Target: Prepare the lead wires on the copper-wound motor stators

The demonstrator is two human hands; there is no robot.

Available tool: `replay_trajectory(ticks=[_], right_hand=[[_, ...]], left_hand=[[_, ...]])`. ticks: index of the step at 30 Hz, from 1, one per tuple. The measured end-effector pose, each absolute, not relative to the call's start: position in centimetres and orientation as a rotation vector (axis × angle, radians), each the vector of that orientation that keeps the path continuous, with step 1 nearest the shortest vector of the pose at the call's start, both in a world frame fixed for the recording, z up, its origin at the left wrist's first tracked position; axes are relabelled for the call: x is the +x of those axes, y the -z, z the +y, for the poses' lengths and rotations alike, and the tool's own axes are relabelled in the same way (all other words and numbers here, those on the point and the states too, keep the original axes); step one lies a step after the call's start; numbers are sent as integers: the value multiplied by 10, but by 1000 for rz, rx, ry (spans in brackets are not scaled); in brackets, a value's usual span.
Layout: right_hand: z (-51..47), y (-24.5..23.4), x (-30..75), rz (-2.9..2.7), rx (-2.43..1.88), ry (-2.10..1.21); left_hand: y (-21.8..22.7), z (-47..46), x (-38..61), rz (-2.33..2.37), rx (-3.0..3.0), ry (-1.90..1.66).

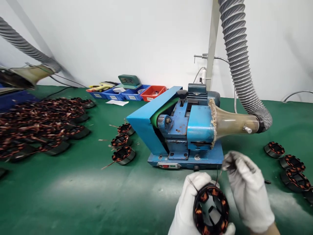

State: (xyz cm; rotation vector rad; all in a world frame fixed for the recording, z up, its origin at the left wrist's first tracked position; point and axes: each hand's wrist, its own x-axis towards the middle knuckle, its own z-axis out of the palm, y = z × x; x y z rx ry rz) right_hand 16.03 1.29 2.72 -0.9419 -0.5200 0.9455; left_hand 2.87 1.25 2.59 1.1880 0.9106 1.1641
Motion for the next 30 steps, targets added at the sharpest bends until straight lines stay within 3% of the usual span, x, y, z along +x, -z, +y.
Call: replay_trajectory(ticks=[6,17,30], right_hand=[[12,-5,133,-1074,-1393,-739],[53,-13,133,-1208,-1498,-644],[23,11,132,-1316,-1428,-518]], left_hand=[[-13,39,48,869,424,-1086],[-7,72,46,870,917,-1258],[-9,50,34,869,407,-1032]])
